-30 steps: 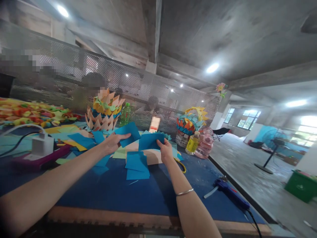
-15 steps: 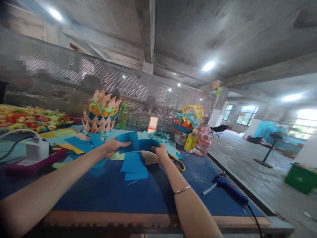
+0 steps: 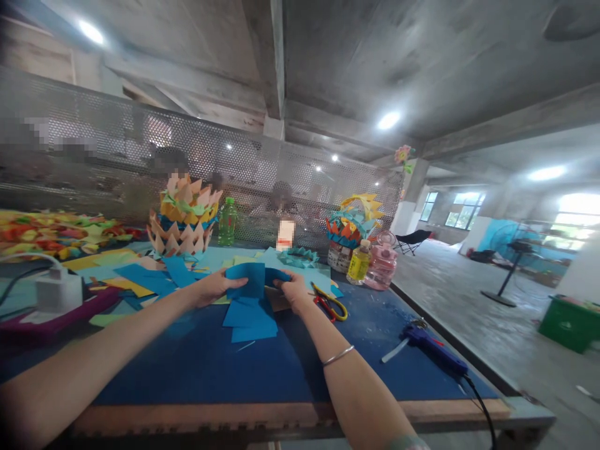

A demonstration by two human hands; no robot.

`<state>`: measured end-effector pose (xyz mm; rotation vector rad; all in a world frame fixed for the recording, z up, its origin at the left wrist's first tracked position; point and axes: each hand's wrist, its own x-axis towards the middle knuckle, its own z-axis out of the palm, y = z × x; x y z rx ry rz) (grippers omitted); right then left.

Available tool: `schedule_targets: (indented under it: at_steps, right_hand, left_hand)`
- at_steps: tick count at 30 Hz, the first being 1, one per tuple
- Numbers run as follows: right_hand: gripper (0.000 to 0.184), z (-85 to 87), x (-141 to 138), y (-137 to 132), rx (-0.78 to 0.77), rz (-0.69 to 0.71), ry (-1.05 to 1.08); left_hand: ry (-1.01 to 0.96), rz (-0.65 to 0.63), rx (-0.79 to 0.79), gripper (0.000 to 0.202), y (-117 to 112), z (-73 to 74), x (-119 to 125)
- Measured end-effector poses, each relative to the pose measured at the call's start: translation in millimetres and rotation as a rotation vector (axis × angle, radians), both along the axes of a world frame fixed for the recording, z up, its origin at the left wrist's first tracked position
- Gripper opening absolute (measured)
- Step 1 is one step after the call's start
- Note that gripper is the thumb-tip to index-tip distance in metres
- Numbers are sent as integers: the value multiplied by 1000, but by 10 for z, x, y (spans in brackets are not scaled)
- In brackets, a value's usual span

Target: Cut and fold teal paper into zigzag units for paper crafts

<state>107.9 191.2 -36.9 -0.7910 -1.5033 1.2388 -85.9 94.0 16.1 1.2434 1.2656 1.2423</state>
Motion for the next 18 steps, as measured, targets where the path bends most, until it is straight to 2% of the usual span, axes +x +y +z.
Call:
schedule_targets:
  at_steps: [3,9,18]
  right_hand:
    - [25,25,-5,28,25,-28,30]
    - [32,72,-17,6,13,-8,50]
    - [29,19,-14,-64,-21,-36,14]
  left_hand:
    - [21,18,-14,45,-27,43,47]
    - [128,49,-4,23,-32,75,70]
    - [116,-51,106,55,158,-174,32]
